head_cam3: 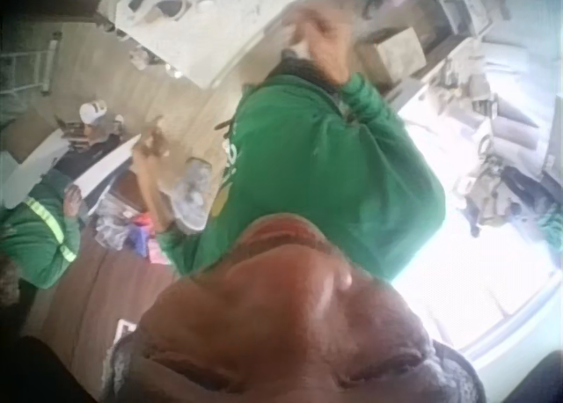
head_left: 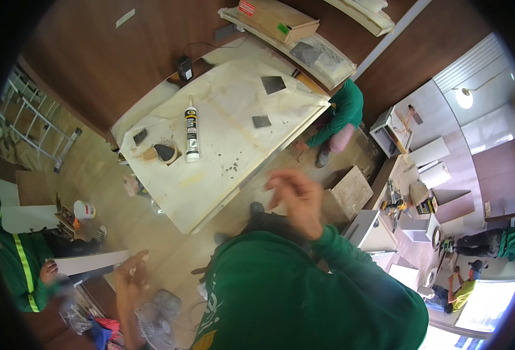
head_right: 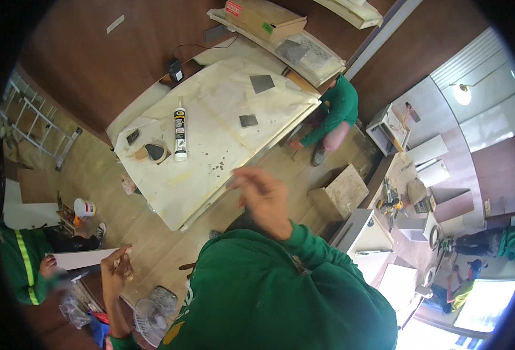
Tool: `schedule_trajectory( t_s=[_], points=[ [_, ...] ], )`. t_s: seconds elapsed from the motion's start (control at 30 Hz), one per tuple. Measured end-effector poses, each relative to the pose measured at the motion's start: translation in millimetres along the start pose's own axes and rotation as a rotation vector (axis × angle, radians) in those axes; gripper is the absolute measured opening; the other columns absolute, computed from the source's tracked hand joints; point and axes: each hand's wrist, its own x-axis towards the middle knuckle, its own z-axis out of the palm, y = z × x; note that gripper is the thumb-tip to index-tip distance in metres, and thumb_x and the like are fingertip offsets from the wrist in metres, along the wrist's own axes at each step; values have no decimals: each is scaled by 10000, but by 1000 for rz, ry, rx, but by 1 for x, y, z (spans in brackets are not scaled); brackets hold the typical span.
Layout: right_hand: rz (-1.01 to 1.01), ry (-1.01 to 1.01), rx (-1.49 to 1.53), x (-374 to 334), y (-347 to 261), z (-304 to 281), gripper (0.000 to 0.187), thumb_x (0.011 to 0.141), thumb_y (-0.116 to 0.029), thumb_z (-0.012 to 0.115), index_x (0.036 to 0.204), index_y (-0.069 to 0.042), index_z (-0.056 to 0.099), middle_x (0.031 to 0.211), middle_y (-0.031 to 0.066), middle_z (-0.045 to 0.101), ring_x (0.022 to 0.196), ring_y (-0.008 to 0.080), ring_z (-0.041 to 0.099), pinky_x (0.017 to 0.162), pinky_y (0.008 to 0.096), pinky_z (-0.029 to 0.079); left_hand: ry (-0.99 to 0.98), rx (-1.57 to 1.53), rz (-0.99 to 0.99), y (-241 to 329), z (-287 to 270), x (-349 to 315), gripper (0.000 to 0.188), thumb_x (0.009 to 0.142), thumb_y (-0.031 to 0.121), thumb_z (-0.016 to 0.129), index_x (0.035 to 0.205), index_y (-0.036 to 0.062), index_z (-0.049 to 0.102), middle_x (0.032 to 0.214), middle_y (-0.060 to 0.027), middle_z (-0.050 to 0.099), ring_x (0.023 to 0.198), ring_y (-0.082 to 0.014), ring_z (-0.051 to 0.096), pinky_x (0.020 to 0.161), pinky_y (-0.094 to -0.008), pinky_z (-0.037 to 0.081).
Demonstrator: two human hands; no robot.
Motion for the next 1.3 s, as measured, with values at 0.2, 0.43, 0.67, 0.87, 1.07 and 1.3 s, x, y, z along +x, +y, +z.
schedule_trajectory(
  t_s=[0.2,0.43,0.67,0.87,1.07,1.3],
  points=[
    [212,-204,-419,-21,109,-35,209,914,-118,652,1085,-2,684,850,71,696,632,120,631,574,261,510,93,-285,49,-37,66,46,211,960,215,616,918,10,645,626,-21,540,505,-125,526,437,-265,427],
    [293,161,-227,64,142,-183,181,902,-120,633,990,21,705,851,103,717,607,146,676,523,273,518,158,-482,-109,-59,148,54,157,913,165,608,816,47,572,632,-45,536,467,-157,519,402,-283,423],
    [183,563,-158,259,184,-359,190,861,-163,655,928,-2,730,784,89,715,637,145,680,548,283,522,269,-314,34,-15,226,91,149,904,149,636,837,26,586,628,-43,524,466,-160,521,397,-281,420],
    [150,751,-493,362,236,-434,272,829,-260,720,1016,-64,746,897,115,743,841,231,704,793,346,527,348,-198,-43,26,289,102,150,925,140,619,821,38,581,636,-38,518,476,-165,532,397,-292,427],
    [358,715,-563,423,257,-426,501,767,-454,751,1043,-39,693,1026,180,706,989,364,653,896,428,500,570,-205,-287,56,325,76,140,933,123,585,826,33,572,649,-39,527,481,-152,526,407,-296,432],
    [365,932,-372,442,273,-416,361,739,-323,793,909,-36,655,977,177,689,951,351,640,876,423,490,564,-258,-322,67,353,82,147,900,179,626,821,59,595,654,-13,526,490,-143,552,398,-283,421]
  ],
)
